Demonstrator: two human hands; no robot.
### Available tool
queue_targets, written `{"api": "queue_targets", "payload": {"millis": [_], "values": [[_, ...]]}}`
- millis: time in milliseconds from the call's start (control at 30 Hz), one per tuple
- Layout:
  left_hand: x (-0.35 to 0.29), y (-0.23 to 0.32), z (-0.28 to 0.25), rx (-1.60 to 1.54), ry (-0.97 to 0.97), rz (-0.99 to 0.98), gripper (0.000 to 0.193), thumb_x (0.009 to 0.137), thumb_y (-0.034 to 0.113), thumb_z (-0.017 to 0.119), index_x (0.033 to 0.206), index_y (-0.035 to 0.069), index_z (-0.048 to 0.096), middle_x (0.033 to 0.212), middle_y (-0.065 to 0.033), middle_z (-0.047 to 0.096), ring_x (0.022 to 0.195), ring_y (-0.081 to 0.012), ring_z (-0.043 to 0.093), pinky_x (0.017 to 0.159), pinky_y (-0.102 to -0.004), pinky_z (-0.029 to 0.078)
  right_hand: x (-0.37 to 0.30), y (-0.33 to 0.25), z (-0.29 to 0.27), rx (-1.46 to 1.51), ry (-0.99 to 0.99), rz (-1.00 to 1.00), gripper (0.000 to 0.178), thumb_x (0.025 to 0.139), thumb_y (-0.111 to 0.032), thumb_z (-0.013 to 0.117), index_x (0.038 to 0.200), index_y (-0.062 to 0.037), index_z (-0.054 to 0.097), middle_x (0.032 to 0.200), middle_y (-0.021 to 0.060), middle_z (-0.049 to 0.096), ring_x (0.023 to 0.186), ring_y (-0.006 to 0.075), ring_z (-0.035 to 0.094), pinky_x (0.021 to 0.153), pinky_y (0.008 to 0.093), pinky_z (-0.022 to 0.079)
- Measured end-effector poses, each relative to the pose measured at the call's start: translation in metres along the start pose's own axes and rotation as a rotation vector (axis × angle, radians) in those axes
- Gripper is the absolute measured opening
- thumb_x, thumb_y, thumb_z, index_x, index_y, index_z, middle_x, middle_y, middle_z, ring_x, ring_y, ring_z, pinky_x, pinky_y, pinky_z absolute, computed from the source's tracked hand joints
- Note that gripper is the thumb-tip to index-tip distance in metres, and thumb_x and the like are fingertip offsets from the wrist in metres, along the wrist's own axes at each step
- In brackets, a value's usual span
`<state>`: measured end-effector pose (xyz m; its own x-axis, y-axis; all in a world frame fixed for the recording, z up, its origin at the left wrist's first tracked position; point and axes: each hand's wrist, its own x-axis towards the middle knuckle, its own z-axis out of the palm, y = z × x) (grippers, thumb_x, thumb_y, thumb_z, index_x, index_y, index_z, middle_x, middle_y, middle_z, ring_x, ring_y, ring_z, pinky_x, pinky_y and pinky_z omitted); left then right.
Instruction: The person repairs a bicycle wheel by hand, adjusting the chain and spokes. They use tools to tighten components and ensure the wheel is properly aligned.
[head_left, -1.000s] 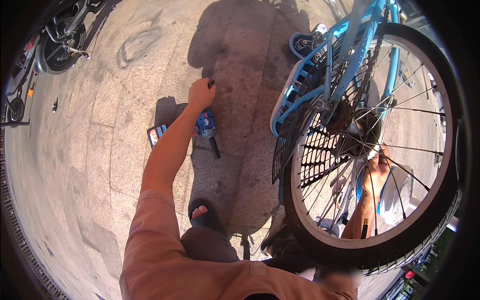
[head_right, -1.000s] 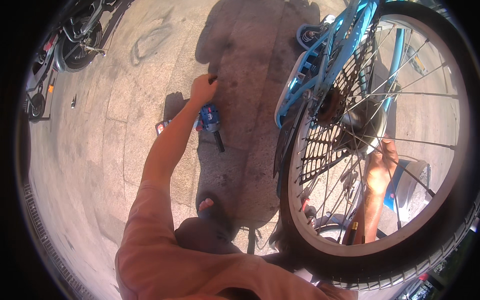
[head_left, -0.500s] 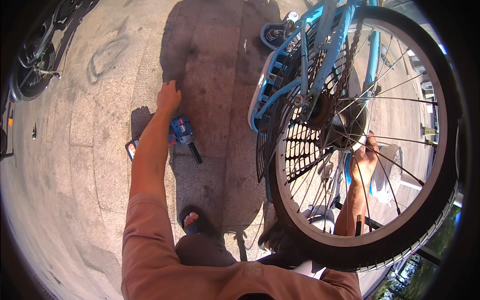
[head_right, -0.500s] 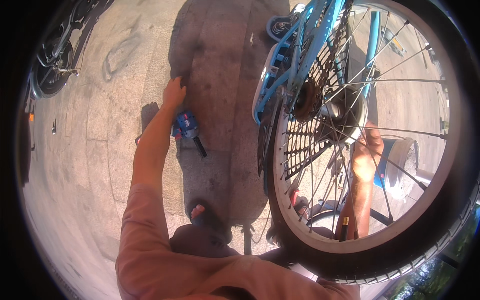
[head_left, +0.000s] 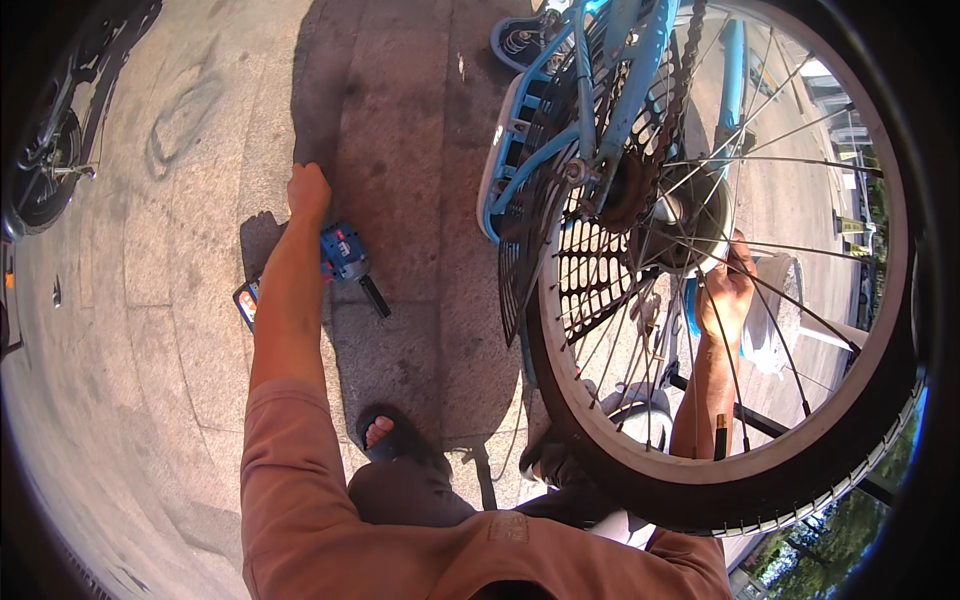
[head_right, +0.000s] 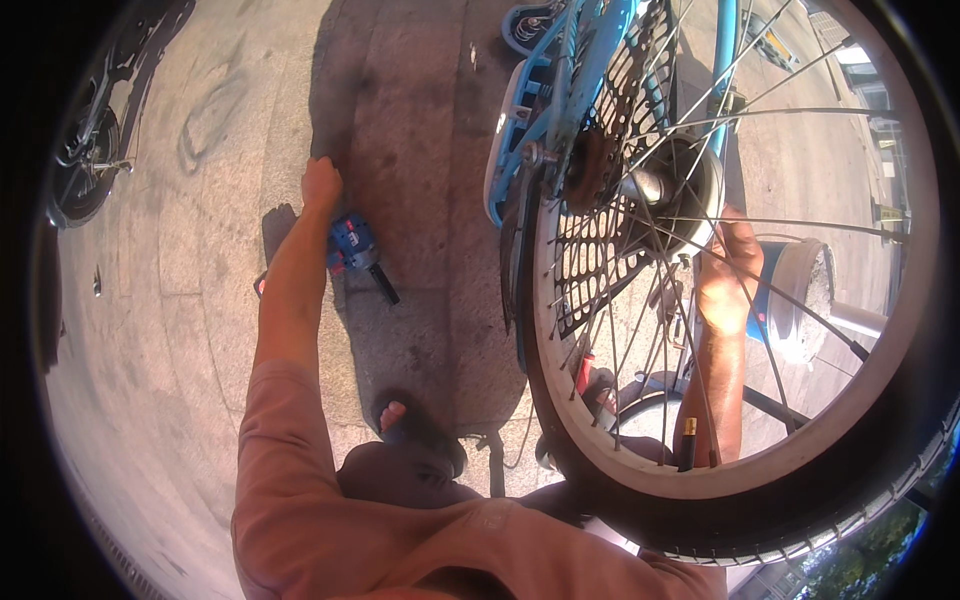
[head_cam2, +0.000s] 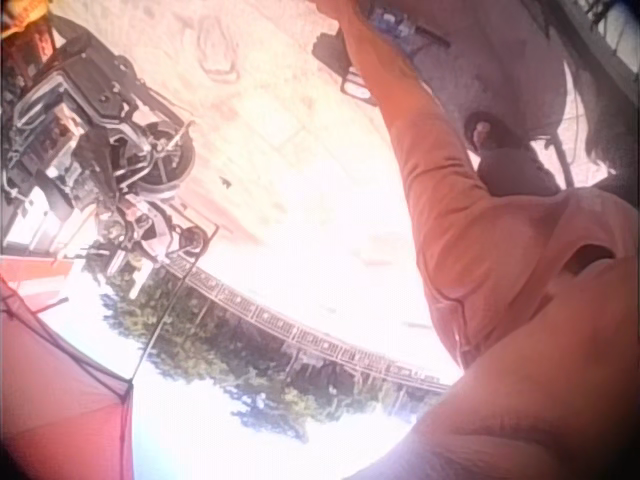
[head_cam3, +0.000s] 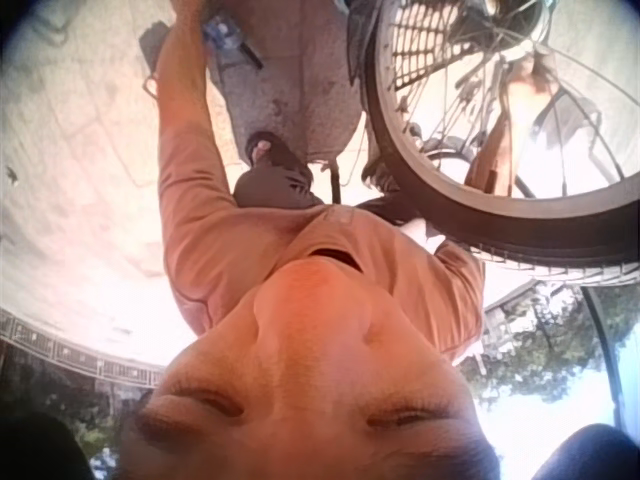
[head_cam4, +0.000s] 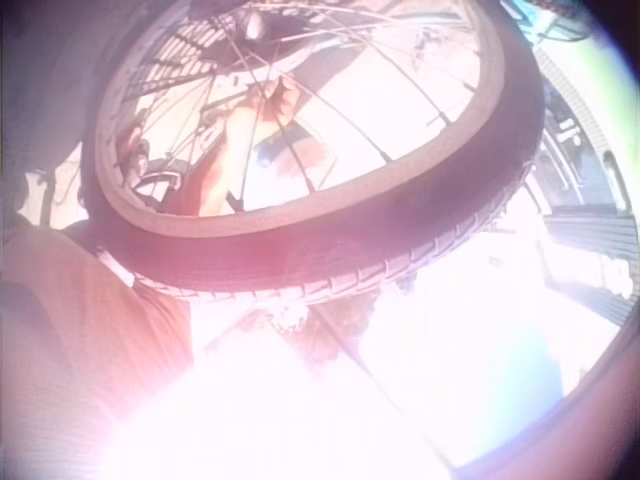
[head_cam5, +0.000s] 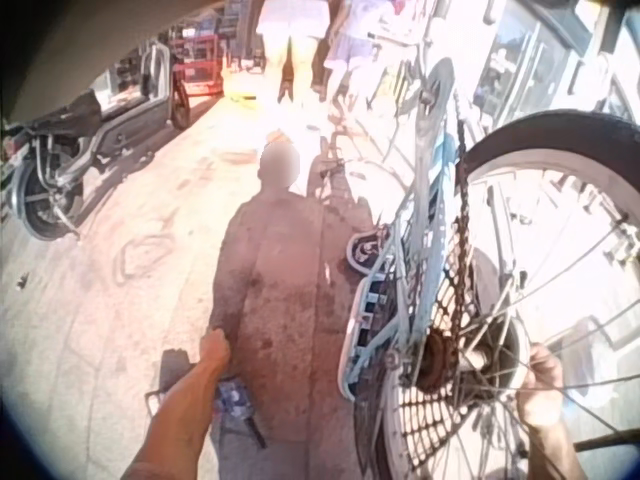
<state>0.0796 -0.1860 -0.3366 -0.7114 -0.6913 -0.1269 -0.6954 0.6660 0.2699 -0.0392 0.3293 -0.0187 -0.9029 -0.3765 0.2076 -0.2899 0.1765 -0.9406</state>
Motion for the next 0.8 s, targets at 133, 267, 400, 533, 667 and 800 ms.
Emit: {"api": "queue_targets", "payload": {"millis": [133, 267, 400, 533, 667, 800], "values": [[-0.013, 0.049, -0.044, -0.122, 0.027, 0.059, 0.026, 0.088, 0.015, 0.06, 0.107, -0.002, 0.064, 0.107, -0.0224, 0.064, 0.092, -0.0395, 0.066, 0.08, -0.0463, 0.053, 0.0, -0.001, 0.002, 0.104, -0.022, -0.013, 0.028, 0.093, -0.009, 0.062, 0.118, 0.0029, 0.058, 0.11, 0.0083, 0.066, 0.1, 0.0133, 0.059, 0.091, 0.0256, 0.044], [-0.078, 0.145, -0.12, -1.407, -0.226, 0.241, 0.032, 0.09, 0.016, 0.068, 0.116, -0.003, 0.063, 0.094, -0.0103, 0.07, 0.08, -0.0168, 0.067, 0.071, -0.0295, 0.054, 0.002, -0.005, 0.01, 0.071, 0.032, 0.001, 0.018, 0.096, -0.003, 0.055, 0.112, 0.0007, 0.062, 0.103, 0.0036, 0.066, 0.09, 0.0091, 0.056, 0.08, 0.0215, 0.043], [-0.153, 0.207, -0.18, -1.762, -0.332, 0.404, 0.027, 0.091, 0.013, 0.068, 0.112, -0.004, 0.064, 0.094, -0.0074, 0.069, 0.077, -0.0104, 0.064, 0.069, -0.0246, 0.053, 0.004, -0.006, 0.014, 0.015, 0.03, 0.029, 0.01, 0.097, -0.003, 0.054, 0.104, -0.0002, 0.061, 0.093, 0.0012, 0.064, 0.081, 0.0056, 0.054, 0.073, 0.0181, 0.041], [-0.169, 0.23, -0.205, -1.834, -0.393, 0.402, 0.026, 0.092, 0.013, 0.068, 0.111, -0.005, 0.063, 0.095, -0.0081, 0.069, 0.077, -0.0108, 0.065, 0.069, -0.0241, 0.054, 0.006, -0.002, 0.012, 0.151, -0.02, 0.0, 0.018, 0.094, -0.004, 0.06, 0.112, 0.0011, 0.059, 0.092, 0.0032, 0.062, 0.076, 0.0083, 0.056, 0.067, 0.024, 0.051], [-0.168, 0.235, -0.21, -1.775, -0.34, 0.418, 0.024, 0.091, 0.011, 0.067, 0.11, -0.005, 0.064, 0.097, -0.0091, 0.069, 0.077, -0.0115, 0.065, 0.068, -0.0245, 0.054, 0.007, 0.007, 0.011, 0.209, -0.052, 0.041, 0.016, 0.097, -0.002, 0.052, 0.112, 0.0017, 0.057, 0.101, 0.0062, 0.066, 0.087, 0.01, 0.059, 0.078, 0.0252, 0.048], [-0.164, 0.233, -0.216, -1.717, -0.41, 0.392, 0.022, 0.091, 0.01, 0.068, 0.107, -0.005, 0.065, 0.096, -0.009, 0.07, 0.077, -0.011, 0.065, 0.068, -0.0243, 0.053, 0.008, 0.017, 0.013, 0.027, 0.091, -0.035, 0.02, 0.095, 0.005, 0.052, 0.114, 0.0025, 0.058, 0.102, 0.006, 0.065, 0.087, 0.0097, 0.059, 0.078, 0.024, 0.048]]}}
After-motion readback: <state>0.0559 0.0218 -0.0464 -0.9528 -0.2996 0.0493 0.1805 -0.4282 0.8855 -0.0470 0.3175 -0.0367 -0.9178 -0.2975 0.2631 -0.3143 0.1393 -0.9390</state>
